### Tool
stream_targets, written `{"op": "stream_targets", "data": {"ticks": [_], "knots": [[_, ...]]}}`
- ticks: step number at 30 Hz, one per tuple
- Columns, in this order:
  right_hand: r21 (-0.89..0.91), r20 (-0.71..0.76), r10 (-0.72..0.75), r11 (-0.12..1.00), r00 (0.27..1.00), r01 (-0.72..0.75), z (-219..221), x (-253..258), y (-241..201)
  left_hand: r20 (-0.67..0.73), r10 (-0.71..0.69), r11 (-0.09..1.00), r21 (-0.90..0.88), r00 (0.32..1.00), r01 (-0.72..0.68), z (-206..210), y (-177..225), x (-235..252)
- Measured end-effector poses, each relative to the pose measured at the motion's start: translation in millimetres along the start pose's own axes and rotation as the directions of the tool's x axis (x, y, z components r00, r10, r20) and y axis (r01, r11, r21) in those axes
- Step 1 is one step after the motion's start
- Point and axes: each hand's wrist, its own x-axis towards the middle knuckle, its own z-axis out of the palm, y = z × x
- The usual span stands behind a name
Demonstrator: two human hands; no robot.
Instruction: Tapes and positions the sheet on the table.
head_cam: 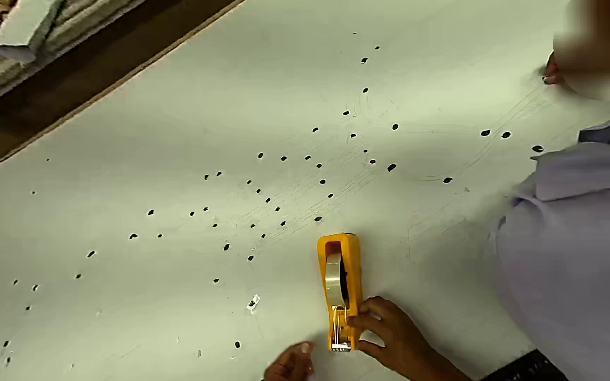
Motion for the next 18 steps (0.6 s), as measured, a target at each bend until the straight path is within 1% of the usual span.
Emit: {"op": "stream_targets", "data": {"ticks": [2, 3, 5, 6, 9, 11, 12, 13, 14, 16, 18], "knots": [[0.009, -0.064, -0.024, 1.0, 0.998, 0.025, 8, 1, 0, -0.013, 0.175, 0.969, 0.178, 0.984, -0.17, -8, 32, 53], [0.004, -0.081, -0.039, 0.999, 0.996, 0.039, 11, -1, -1, 0.012, 0.238, 0.939, 0.252, 0.971, -0.234, -4, 51, 82], [-0.019, -0.097, -0.065, 0.998, 0.993, 0.064, 14, -7, -4, 0.1, 0.294, 0.888, 0.34, 0.951, -0.31, 15, 86, 138], [-0.038, -0.096, -0.08, 0.996, 0.992, 0.077, 13, -11, -5, 0.136, 0.293, 0.875, 0.361, 0.946, -0.323, 29, 103, 162], [-0.067, -0.059, -0.086, 0.994, 0.995, 0.082, 8, -24, -9, 0.174, 0.23, 0.896, 0.346, 0.958, -0.278, 70, 142, 220], [-0.073, -0.05, -0.075, 0.995, 0.996, 0.071, 7, -29, -11, 0.175, 0.188, 0.922, 0.307, 0.966, -0.235, 91, 155, 248], [-0.077, -0.059, -0.069, 0.995, 0.996, 0.064, 8, -31, -12, 0.168, 0.166, 0.925, 0.314, 0.972, -0.212, 99, 157, 259], [-0.084, -0.067, -0.063, 0.995, 0.996, 0.057, 9, -32, -12, 0.161, 0.146, 0.909, 0.367, 0.976, -0.196, 106, 157, 268], [-0.1, -0.077, -0.06, 0.994, 0.995, 0.053, 10, -33, -11, 0.152, 0.127, 0.864, 0.468, 0.98, -0.185, 110, 156, 274], [-0.121, -0.086, -0.054, 0.992, 0.995, 0.043, 12, -35, -11, 0.104, 0.101, 0.728, 0.67, 0.989, -0.144, 112, 156, 276], [-0.126, -0.101, -0.049, 0.991, 0.994, 0.036, 13, -37, -11, 0.06, 0.102, 0.633, 0.767, 0.993, -0.111, 108, 161, 262]]}}
